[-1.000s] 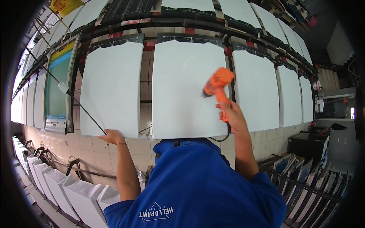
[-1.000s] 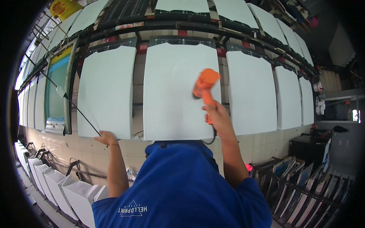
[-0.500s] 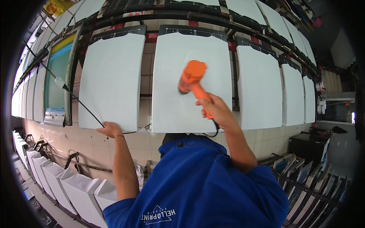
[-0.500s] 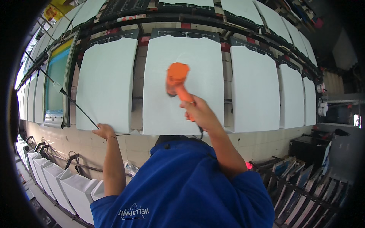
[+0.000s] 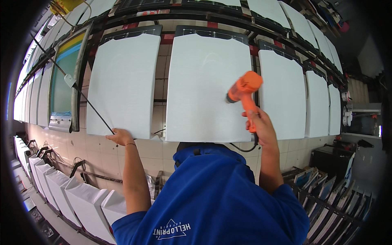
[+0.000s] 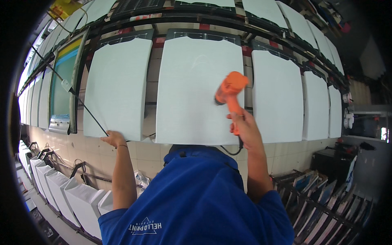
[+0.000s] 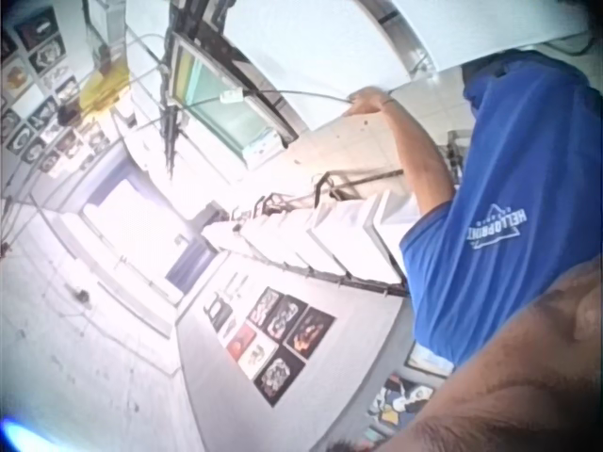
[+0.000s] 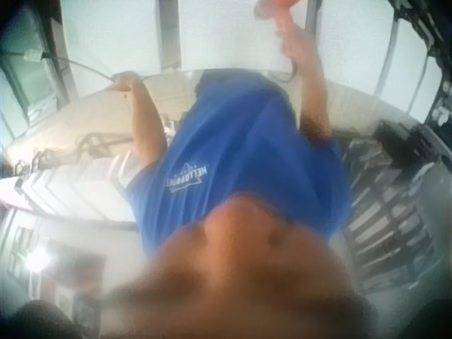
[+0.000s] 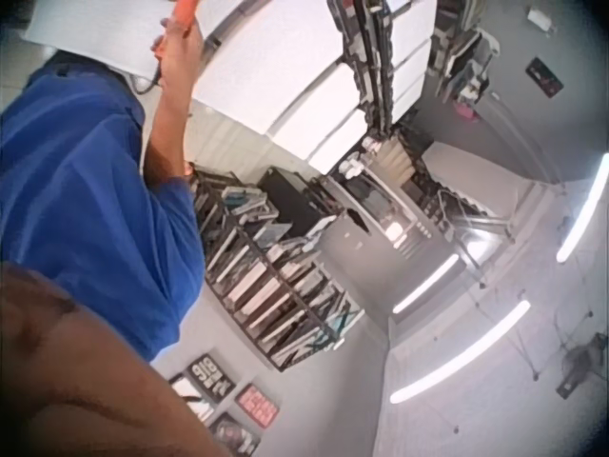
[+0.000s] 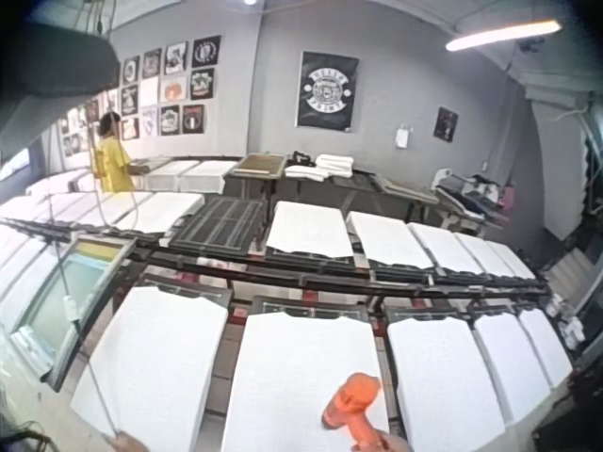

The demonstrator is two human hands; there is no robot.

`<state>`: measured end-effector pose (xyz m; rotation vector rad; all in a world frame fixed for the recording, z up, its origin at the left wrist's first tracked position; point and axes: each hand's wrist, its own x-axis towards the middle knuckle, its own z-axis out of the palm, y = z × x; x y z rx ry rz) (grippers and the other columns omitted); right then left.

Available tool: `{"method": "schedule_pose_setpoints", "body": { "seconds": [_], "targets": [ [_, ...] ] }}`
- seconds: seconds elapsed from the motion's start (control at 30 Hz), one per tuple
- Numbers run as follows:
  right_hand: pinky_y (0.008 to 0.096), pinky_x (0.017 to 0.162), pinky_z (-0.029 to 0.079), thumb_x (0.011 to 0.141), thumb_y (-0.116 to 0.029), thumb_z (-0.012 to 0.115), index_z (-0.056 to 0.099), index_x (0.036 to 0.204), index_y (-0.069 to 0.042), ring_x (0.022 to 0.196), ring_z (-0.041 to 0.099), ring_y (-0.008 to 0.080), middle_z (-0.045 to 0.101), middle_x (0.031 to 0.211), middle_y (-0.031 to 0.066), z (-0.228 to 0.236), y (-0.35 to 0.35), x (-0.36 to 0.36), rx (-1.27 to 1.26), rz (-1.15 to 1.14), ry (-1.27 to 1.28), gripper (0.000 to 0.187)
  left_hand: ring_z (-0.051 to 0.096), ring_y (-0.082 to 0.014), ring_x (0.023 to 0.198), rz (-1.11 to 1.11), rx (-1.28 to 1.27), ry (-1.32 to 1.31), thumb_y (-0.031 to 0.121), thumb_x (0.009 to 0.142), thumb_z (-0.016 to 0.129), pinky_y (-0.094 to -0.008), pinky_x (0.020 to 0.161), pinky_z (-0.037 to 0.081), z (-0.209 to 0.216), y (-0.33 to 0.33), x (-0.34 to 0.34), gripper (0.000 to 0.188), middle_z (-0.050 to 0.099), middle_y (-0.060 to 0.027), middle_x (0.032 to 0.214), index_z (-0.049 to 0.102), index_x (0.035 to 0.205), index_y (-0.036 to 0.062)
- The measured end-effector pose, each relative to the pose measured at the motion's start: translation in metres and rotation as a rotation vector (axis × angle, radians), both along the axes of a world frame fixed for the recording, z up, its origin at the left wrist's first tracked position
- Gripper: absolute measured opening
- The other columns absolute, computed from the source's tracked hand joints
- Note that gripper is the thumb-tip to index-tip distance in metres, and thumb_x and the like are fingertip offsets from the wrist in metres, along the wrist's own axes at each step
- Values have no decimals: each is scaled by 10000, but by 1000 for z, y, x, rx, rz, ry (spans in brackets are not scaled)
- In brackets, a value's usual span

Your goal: The person uses an orange heat gun to apply heat to a white t-shirt laid flat on a heat press machine. They move the heat gun in circular motions across the fabric surface while occasionally touching the shirt with their left hand.

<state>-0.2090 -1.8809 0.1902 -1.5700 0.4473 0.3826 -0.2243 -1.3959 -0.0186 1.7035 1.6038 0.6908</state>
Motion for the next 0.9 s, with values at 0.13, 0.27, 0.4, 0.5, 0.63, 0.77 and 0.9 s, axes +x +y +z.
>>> {"method": "schedule_pose_setpoints", "body": {
  "seconds": [0.13, 0.27, 0.4, 0.5, 0.63, 0.77, 0.9],
  "targets": [
    [234, 604, 478, 991, -291, 571, 512, 1317, 28, 679, 539, 72, 631, 1031, 76, -11, 54, 15, 177, 211, -4, 460, 417, -436, 1334, 0, 4, -18, 297, 1011, 377, -439, 1130, 366, 3, -3, 2, 661, 321, -324, 1491, 153, 1487, -104],
    [246, 635, 485, 993, -272, 560, 490, 1348, 39, 688, 523, 74, 616, 1055, 90, -13, 98, 28, 215, 402, 36, 476, 402, -432, 1349, -2, 38, -15, 310, 1012, 375, -438, 1144, 344, -11, 8, -3, 665, 314, -320, 1499, 162, 1484, -108],
    [255, 643, 488, 993, -254, 552, 477, 1356, 54, 687, 518, 76, 614, 1054, 92, -7, 94, 26, 189, 414, 49, 482, 389, -430, 1360, -15, 6, -25, 309, 1014, 376, -438, 1155, 327, -6, 4, 1, 665, 306, -322, 1503, 168, 1476, -122],
    [244, 632, 488, 989, -264, 569, 502, 1334, 41, 675, 519, 70, 633, 1029, 82, -13, 58, 17, 175, 282, 29, 466, 393, -436, 1355, -12, 28, -11, 304, 1014, 383, -440, 1155, 327, -16, 9, -2, 663, 307, -329, 1498, 170, 1473, -125],
    [224, 593, 481, 991, -278, 576, 526, 1297, 41, 659, 531, 68, 643, 1019, 70, -9, -1, -3, 43, 85, 22, 445, 408, -448, 1336, -10, 64, -23, 302, 1014, 391, -447, 1143, 344, -24, 14, -7, 657, 315, -337, 1488, 180, 1470, -120],
    [221, 566, 479, 990, -290, 575, 545, 1262, 34, 645, 537, 67, 653, 1001, 77, -4, -42, -21, -36, -70, 0, 425, 423, -455, 1321, 2, 20, -19, 301, 1014, 396, -457, 1125, 368, -11, 5, -3, 654, 324, -339, 1479, 182, 1468, -118],
    [225, 566, 478, 989, -299, 572, 549, 1251, 38, 650, 544, 71, 655, 1009, 85, 2, -41, -24, -38, -110, -14, 427, 430, -454, 1316, 3, 19, -14, 303, 1012, 394, -460, 1116, 377, -18, 10, -4, 656, 330, -335, 1477, 177, 1471, -112]
  ]
}}
